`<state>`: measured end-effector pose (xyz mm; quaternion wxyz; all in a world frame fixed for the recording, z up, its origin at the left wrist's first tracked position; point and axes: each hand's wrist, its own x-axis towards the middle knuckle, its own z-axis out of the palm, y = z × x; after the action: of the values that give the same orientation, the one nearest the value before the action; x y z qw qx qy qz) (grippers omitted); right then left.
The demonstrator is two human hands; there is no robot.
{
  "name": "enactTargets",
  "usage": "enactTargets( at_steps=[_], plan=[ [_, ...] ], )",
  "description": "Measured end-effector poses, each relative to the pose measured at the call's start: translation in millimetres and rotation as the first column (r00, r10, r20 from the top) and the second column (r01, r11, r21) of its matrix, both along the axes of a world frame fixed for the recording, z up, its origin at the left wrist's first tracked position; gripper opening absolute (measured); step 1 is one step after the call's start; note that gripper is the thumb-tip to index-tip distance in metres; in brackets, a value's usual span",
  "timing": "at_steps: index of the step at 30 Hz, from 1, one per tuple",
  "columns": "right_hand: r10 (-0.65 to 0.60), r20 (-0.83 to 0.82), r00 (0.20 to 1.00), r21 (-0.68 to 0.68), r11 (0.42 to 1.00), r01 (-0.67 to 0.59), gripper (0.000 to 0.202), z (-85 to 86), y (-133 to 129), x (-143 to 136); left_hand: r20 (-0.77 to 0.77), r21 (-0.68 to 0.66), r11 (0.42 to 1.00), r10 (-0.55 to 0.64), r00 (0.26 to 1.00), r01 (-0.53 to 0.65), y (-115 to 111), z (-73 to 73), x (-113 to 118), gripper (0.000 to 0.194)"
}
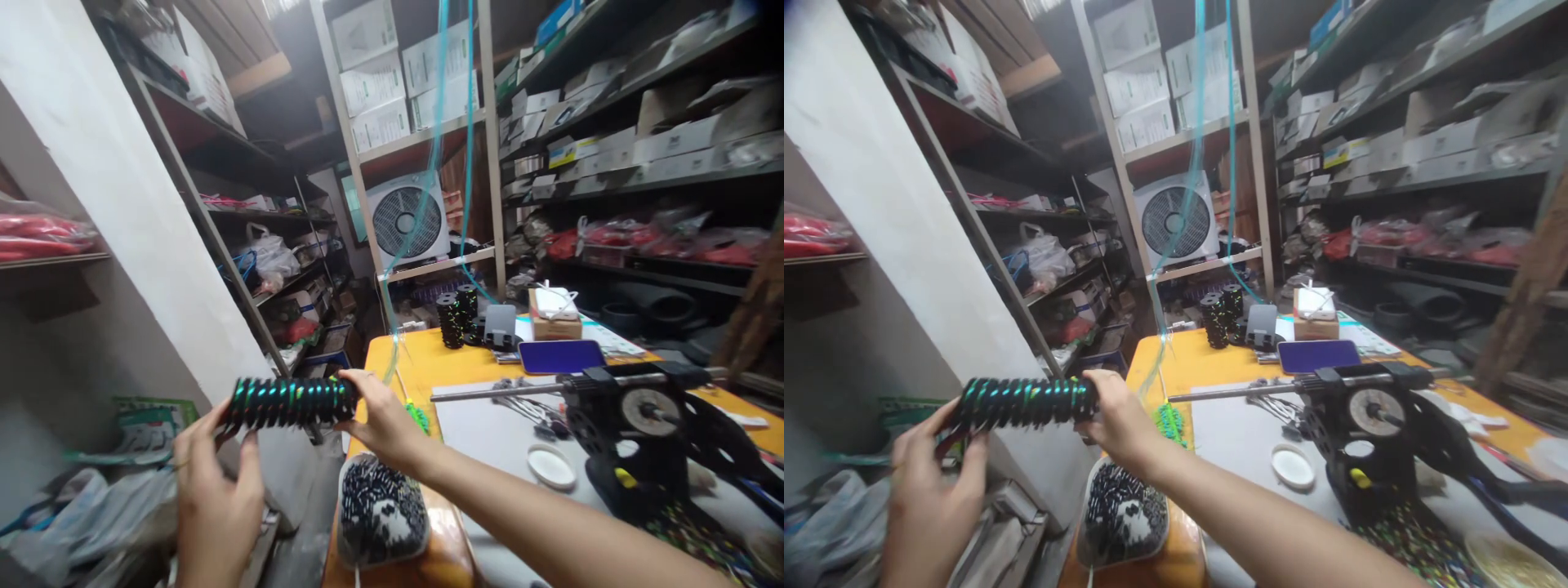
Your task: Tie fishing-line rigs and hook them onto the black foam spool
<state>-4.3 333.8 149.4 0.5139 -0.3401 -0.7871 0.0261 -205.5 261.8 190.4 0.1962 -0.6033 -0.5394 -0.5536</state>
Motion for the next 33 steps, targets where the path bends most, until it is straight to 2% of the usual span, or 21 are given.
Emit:
enactTargets(
  at_steps=[2, 3, 5, 8, 12, 16, 20, 24, 27, 30, 33],
  plan=[
    [-0.067, -0.093, 0.993, -0.074, 0.995, 0.060, 0.040, -18.6, 22.9, 12.4, -0.209, -0.001, 0.996, -0.089, 0.974, 0.091, 23.7, 15.1, 20.5, 0.039],
    [-0.118, -0.126, 0.985, -0.113, 0.988, 0.104, 0.039, -27.3, 35.8, 21.2, -0.300, -0.051, 0.986, -0.165, 0.940, 0.157, 39.3, 20.9, 33.9, 0.039],
    [-0.248, -0.169, 0.954, -0.192, 0.958, 0.215, 0.037, -41.8, 62.9, 42.6, -0.371, -0.121, 0.966, -0.258, 0.892, 0.228, 74.8, 28.9, 64.5, 0.039],
    [-0.446, -0.170, 0.879, -0.312, 0.870, 0.382, 0.037, -53.9, 101.4, 79.9, -0.445, -0.228, 0.924, -0.379, 0.812, 0.306, 129.0, 33.0, 113.4, 0.043],
    [-0.634, -0.090, 0.768, -0.420, 0.723, 0.549, 0.037, -59.6, 137.1, 127.1, -0.488, -0.346, 0.860, -0.507, 0.710, 0.376, 187.7, 27.2, 172.1, 0.040],
    [-0.734, 0.052, 0.678, -0.511, 0.563, 0.649, 0.037, -69.9, 155.9, 154.7, -0.476, -0.429, 0.799, -0.596, 0.647, 0.421, 226.6, 8.0, 213.3, 0.038],
    [-0.762, 0.186, 0.620, -0.578, 0.425, 0.696, 0.036, -86.1, 172.2, 157.9, -0.422, -0.497, 0.743, -0.658, 0.623, 0.448, 250.7, -20.3, 231.9, 0.039],
    [-0.771, 0.230, 0.594, -0.627, 0.350, 0.696, 0.035, -98.3, 192.6, 148.1, -0.354, -0.542, 0.696, -0.698, 0.623, 0.471, 269.6, -41.5, 236.7, 0.043],
    [-0.792, 0.211, 0.573, -0.638, 0.333, 0.695, 0.037, -102.6, 204.8, 143.3, -0.298, -0.551, 0.662, -0.725, 0.621, 0.507, 283.2, -47.7, 242.1, 0.045],
    [-0.809, 0.180, 0.560, -0.637, 0.338, 0.693, 0.038, -105.5, 210.3, 144.2, -0.216, -0.555, 0.620, -0.752, 0.623, 0.555, 295.1, -51.7, 248.6, 0.047],
    [-0.822, 0.146, 0.551, -0.640, 0.347, 0.686, 0.037, -109.2, 210.4, 148.2, -0.088, -0.546, 0.583, -0.754, 0.652, 0.601, 302.6, -61.8, 251.0, 0.053]
  ],
)
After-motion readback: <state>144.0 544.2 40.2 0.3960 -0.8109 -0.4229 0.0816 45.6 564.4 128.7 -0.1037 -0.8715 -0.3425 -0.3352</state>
